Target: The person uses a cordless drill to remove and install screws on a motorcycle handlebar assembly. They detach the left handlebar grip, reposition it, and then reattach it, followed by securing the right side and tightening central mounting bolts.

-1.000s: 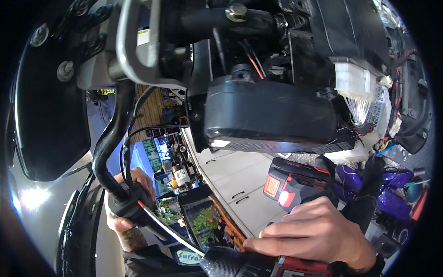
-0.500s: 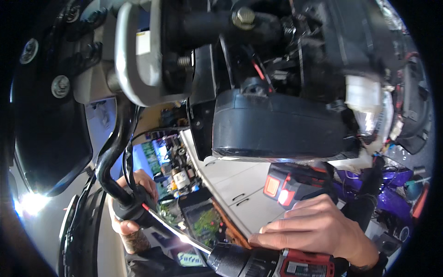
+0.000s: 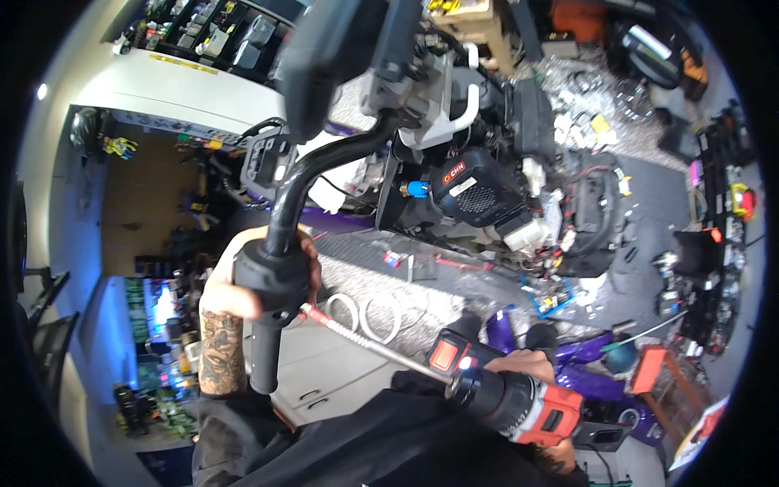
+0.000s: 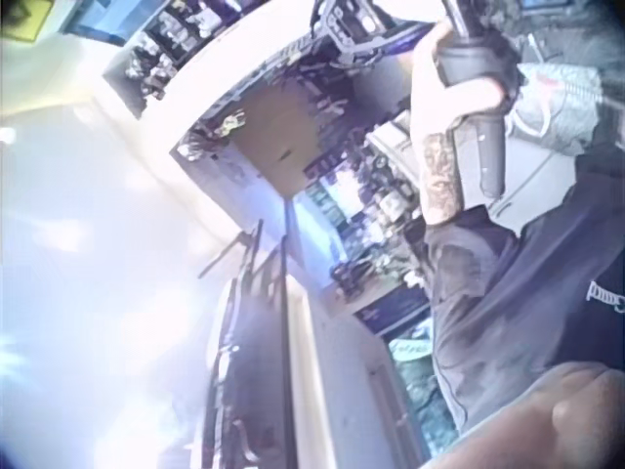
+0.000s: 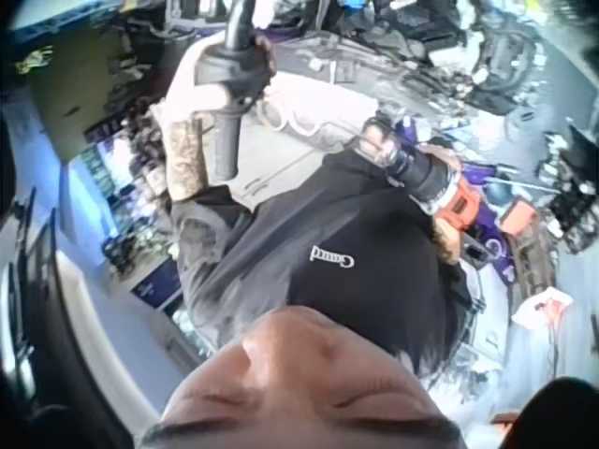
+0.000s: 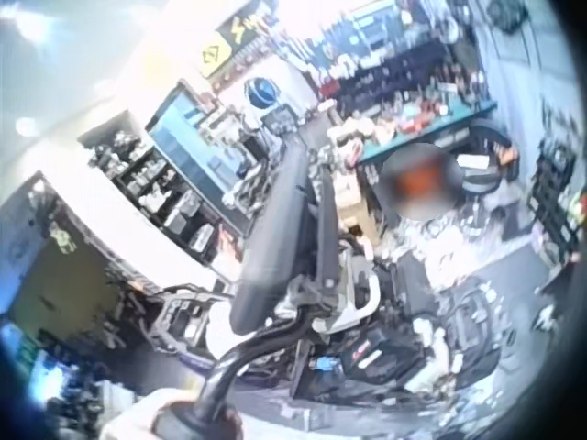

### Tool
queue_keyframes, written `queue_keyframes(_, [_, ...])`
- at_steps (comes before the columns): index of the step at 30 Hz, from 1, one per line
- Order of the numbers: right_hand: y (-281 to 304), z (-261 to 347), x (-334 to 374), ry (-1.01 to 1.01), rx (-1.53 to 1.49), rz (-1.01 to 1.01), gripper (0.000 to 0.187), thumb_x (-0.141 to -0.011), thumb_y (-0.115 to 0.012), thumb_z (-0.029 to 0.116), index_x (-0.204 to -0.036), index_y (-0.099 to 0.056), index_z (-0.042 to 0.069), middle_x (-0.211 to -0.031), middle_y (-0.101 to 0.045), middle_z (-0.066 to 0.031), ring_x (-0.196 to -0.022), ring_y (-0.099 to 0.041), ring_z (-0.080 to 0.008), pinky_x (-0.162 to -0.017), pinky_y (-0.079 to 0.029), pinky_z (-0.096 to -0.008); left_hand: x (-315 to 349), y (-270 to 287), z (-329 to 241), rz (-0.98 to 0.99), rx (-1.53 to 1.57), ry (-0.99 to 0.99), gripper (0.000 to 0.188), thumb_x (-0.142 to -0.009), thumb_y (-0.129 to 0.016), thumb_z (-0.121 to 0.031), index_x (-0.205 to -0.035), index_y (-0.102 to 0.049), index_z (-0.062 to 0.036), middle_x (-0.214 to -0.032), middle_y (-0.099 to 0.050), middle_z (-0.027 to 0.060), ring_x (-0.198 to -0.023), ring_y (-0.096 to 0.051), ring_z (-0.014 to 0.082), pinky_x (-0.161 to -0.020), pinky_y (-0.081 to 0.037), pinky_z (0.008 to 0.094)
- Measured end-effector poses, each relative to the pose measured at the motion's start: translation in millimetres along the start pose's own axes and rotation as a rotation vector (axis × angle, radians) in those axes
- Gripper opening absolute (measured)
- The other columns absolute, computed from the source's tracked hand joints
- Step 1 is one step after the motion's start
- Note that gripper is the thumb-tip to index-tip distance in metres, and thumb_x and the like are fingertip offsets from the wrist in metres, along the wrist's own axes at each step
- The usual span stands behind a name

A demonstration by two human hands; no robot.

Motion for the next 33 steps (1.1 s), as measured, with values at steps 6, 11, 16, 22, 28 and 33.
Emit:
queue_keyframes(6, [-15,35,17,-0.154,0.516,-0.133,0.011,-0.074,-0.079,0.011,-0.079,-0.07,0.006,-0.076,-0.072,-0.0056,-0.065,-0.069,-0.0207,-0.065,-0.054,-0.0308,-4,3,8,-0.021,-0.136,-0.146,0.055,-0.081,-0.089,-0.027,-0.12,-0.064,0.0038,-0.095,-0.07,0.0019,-0.085,-0.065,0.008,-0.078,-0.055,0.0252])
queue_keyframes(11, [-8,-3,72,-0.319,-0.069,-0.186,0.023,-0.087,-0.071,0.013,-0.103,-0.06,0.001,-0.073,-0.058,-0.0061,-0.06,-0.051,-0.0146,-0.06,-0.043,-0.0309,21,-3,27,0.275,0.415,-0.187,0.068,-0.098,-0.073,-0.031,-0.145,-0.04,0.0056,-0.12,-0.068,0.0162,-0.097,-0.072,0.0216,-0.083,-0.063,0.0395])
queue_keyframes(16, [-25,-14,79,-0.188,-0.402,-0.396,0.034,-0.091,-0.078,0.026,-0.103,-0.057,0.002,-0.069,-0.053,-0.0033,-0.059,-0.049,-0.0138,-0.062,-0.04,-0.0322,63,-26,42,0.18,-0.051,-0.064,0.042,-0.101,-0.069,-0.015,-0.132,-0.045,0.0018,-0.091,-0.061,0.0061,-0.062,-0.061,0.012,-0.053,-0.052,0.0289])
queue_keyframes(22, [-34,-10,67,-0.195,-0.333,-0.391,0.037,-0.09,-0.08,0.027,-0.104,-0.057,0.002,-0.074,-0.054,-0.0029,-0.059,-0.05,-0.0134,-0.061,-0.042,-0.0327,50,-43,83,0.708,1.027,-0.009,0.025,-0.105,-0.056,-0.017,-0.122,-0.048,-0.0014,-0.077,-0.042,0.0022,-0.044,-0.041,0.0102,-0.037,-0.036,0.0283])
queue_keyframes(28, [-38,-11,68,-0.17,-0.336,-0.312,0.034,-0.092,-0.077,0.026,-0.106,-0.057,0.002,-0.075,-0.053,-0.003,-0.061,-0.051,-0.0133,-0.063,-0.042,-0.0324,49,-26,100,0.562,0.82,-0.067,0.064,-0.108,-0.042,-0.053,-0.14,-0.043,0.0032,-0.109,-0.064,0.0212,-0.093,-0.071,0.0348,-0.08,-0.061,0.0465])
queue_keyframes(33, [-33,-18,78,-0.201,-0.118,-0.192,0.04,-0.092,-0.079,0.034,-0.104,-0.058,0.003,-0.074,-0.054,-0.0033,-0.065,-0.051,-0.0144,-0.062,-0.041,-0.0315,88,-19,43,0.077,-0.288,-0.198,0.041,-0.1,-0.07,-0.017,-0.128,-0.048,0.0026,-0.096,-0.061,0.0066,-0.085,-0.066,0.0161,-0.072,-0.055,0.0317])
Point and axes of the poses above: each hand's wrist, its own x-axis away from the middle knuckle, its own y-axis out of the back of the hand, z = x × y, the point moved 7 cm from there along -x, towards the middle knuckle
